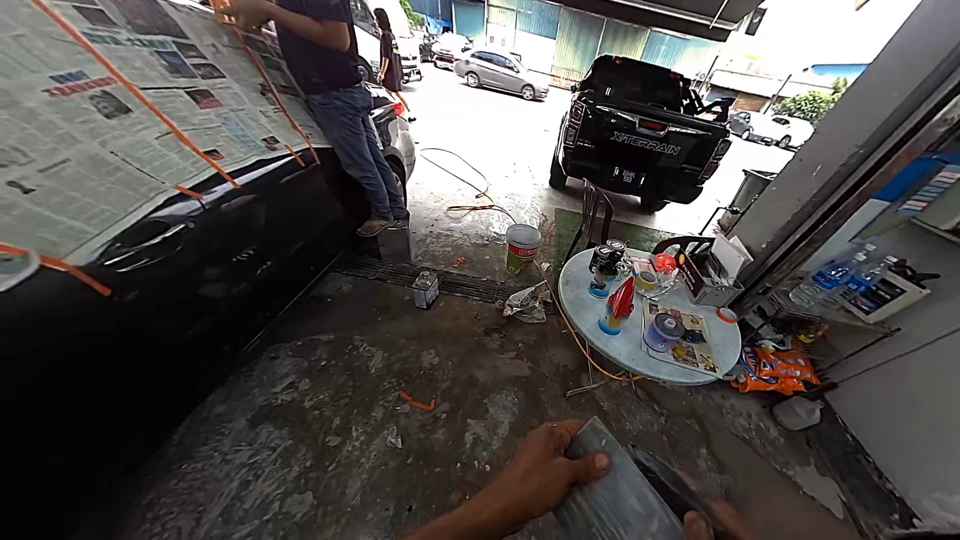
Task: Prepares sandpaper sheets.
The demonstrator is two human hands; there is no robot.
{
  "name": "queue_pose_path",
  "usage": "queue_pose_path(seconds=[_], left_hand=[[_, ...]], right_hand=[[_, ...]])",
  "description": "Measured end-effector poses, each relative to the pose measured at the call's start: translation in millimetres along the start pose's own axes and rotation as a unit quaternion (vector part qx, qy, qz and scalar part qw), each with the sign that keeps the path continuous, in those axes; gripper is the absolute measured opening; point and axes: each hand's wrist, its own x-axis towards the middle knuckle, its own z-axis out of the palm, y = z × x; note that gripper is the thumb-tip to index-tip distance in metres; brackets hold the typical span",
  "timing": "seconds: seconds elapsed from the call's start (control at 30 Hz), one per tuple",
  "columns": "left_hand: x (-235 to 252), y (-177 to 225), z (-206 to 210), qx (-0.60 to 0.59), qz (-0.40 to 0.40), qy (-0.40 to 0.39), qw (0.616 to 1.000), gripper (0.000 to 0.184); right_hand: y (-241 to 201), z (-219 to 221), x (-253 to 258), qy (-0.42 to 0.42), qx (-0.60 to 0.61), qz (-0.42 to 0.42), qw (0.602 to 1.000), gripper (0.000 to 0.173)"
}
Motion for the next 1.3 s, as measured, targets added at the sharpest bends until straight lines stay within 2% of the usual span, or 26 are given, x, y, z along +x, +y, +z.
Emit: queue_pose_path(seconds=[0.1, 0.2, 0.27, 0.33, 0.37, 0.47, 0.5, 0.57, 0.63, 0.67, 0.7, 0.73, 0.8, 0.87, 0.93, 1.0, 1.07, 1.17, 1.23, 1.3], left_hand=[[0.3, 13.3, -0.3, 0.104, 0.027, -0.012, 0.994, 0.020], [2.5, 17.3, -5.6, 0.223, 0.046, -0.024, 0.973, 0.026], [1.5, 13.0, -8.7, 0.275, 0.039, -0.030, 0.960, 0.030], [1.4, 0.4, -12.3, 0.284, 0.027, -0.021, 0.958, 0.031], [1.1, -7.0, -13.8, 0.275, 0.023, -0.004, 0.961, 0.032], [0.4, -16.0, -12.2, 0.259, 0.011, 0.045, 0.965, 0.038], [-1.6, -17.2, -6.7, 0.261, 0.000, 0.045, 0.964, 0.040], [-5.5, -18.2, 8.6, 0.269, -0.007, 0.035, 0.962, 0.043], [-9.0, -22.1, 23.1, 0.272, 0.036, 0.042, 0.961, 0.040], [-11.0, -25.4, 26.5, 0.265, 0.062, 0.058, 0.961, 0.038], [-12.2, -28.1, 24.3, 0.248, 0.072, 0.076, 0.963, 0.037], [-12.3, -31.2, 17.7, 0.221, 0.080, 0.098, 0.967, 0.038], [-13.0, -37.0, 0.2, 0.151, 0.083, 0.125, 0.977, 0.036], [-9.9, -40.6, -10.9, 0.112, 0.090, 0.139, 0.980, 0.034], [-7.1, -44.9, -11.8, 0.065, 0.083, 0.132, 0.986, 0.036], [-4.1, -45.5, -5.5, -0.032, 0.060, 0.108, 0.992, 0.046], [-4.8, -41.3, 3.4, -0.115, 0.021, 0.079, 0.990, 0.050], [-11.5, -35.3, 16.0, -0.200, -0.052, 0.063, 0.976, 0.041], [-14.0, -29.6, 25.0, -0.268, -0.090, 0.088, 0.955, 0.031], [-16.1, -29.6, 28.4, -0.317, -0.094, 0.083, 0.940, 0.032]], right_hand=[[8.3, -1.9, -10.3, -0.050, -0.081, -0.016, 0.995, 0.024], [13.0, -9.6, -18.9, -0.082, -0.116, 0.066, 0.988, 0.027], [17.3, -22.1, -18.9, -0.161, -0.172, 0.131, 0.963, 0.029], [16.0, -32.8, -13.0, -0.221, -0.262, 0.178, 0.922, 0.032], [13.7, -36.1, -10.6, -0.207, -0.308, 0.172, 0.913, 0.034], [12.4, -28.7, -0.4, -0.044, -0.431, 0.093, 0.897, 0.035], [12.7, -20.9, -0.9, -0.027, -0.446, 0.057, 0.893, 0.033], [12.0, 5.1, -7.8, -0.057, -0.451, -0.015, 0.891, 0.027], [22.1, 29.1, -16.6, -0.074, -0.477, -0.084, 0.872, 0.026], [31.8, 30.6, -20.9, -0.059, -0.497, -0.088, 0.861, 0.027], [43.1, 22.9, -23.3, -0.035, -0.512, -0.053, 0.856, 0.027], [53.3, 7.1, -22.8, -0.007, -0.497, 0.035, 0.867, 0.029], [67.7, -33.0, -21.6, 0.094, -0.380, 0.214, 0.895, 0.035], [68.2, -55.3, -20.8, 0.175, -0.230, 0.277, 0.916, 0.034], [58.4, -52.6, -21.7, 0.198, -0.131, 0.275, 0.932, 0.028], [48.6, -39.0, -21.6, 0.175, -0.111, 0.270, 0.940, 0.027], [44.8, -25.9, -23.8, 0.135, -0.148, 0.272, 0.941, 0.046], [44.3, -12.1, -34.5, 0.066, -0.265, 0.247, 0.930, 0.066], [43.8, -4.4, -45.6, 0.010, -0.260, 0.217, 0.941, 0.060], [47.0, -6.0, -49.5, -0.022, -0.220, 0.189, 0.957, 0.048]])
